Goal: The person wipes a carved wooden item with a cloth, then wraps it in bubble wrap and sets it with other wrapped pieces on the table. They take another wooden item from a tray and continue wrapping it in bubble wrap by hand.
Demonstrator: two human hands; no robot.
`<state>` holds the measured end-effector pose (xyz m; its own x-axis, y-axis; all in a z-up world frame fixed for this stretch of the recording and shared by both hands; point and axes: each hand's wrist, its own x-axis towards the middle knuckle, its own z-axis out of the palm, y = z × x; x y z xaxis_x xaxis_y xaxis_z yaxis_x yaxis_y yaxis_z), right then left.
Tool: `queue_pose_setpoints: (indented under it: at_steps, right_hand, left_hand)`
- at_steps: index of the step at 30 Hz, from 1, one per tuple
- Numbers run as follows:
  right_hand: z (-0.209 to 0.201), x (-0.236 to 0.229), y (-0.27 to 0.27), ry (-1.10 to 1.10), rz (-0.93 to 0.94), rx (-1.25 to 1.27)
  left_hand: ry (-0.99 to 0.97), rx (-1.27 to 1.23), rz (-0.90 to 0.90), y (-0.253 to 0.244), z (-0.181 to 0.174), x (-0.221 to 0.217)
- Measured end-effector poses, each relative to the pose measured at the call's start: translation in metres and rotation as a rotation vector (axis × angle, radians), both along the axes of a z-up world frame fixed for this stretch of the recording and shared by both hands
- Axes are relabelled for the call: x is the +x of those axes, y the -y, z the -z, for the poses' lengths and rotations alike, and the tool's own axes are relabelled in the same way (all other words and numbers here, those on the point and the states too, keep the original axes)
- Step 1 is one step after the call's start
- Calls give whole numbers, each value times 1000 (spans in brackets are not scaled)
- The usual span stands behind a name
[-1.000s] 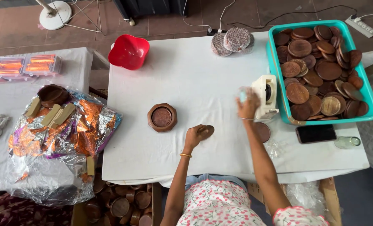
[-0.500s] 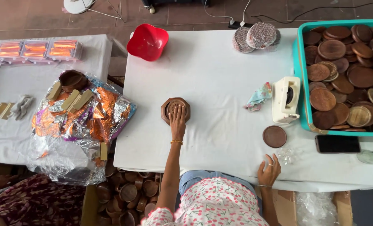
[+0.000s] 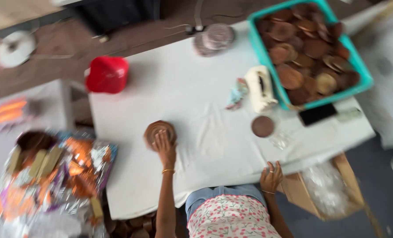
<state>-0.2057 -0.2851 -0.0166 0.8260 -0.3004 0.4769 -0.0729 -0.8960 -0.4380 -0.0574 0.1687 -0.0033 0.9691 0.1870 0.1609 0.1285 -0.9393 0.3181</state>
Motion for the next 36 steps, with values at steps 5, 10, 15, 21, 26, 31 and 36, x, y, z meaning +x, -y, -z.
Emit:
queue_pose_setpoints:
  at_steps: [5, 10, 15, 21, 26, 31, 36]
  right_hand:
    - [116, -121, 23, -288, 382, 23]
    - [159, -235, 0, -903, 967, 569]
    - [172, -279, 9, -848, 1002, 762]
    - [205, -187, 146, -604, 1012, 335]
    - [136, -73, 230, -296, 782, 97]
    - [135, -8, 260, -1024, 347, -50]
    - [199, -7, 335, -659, 624, 192]
  left_hand:
    - [178, -428, -20, 1, -30, -6]
    - [269, -1250, -705, -29, -37, 7]
    - [298, -1030, -472, -35, 31, 29]
    - [300, -1032, -349, 51, 34, 35]
    - [374, -878, -336, 92, 53, 20]
    - [481, -660, -341, 150, 52, -18]
    - [490, -616, -271, 190, 4, -25]
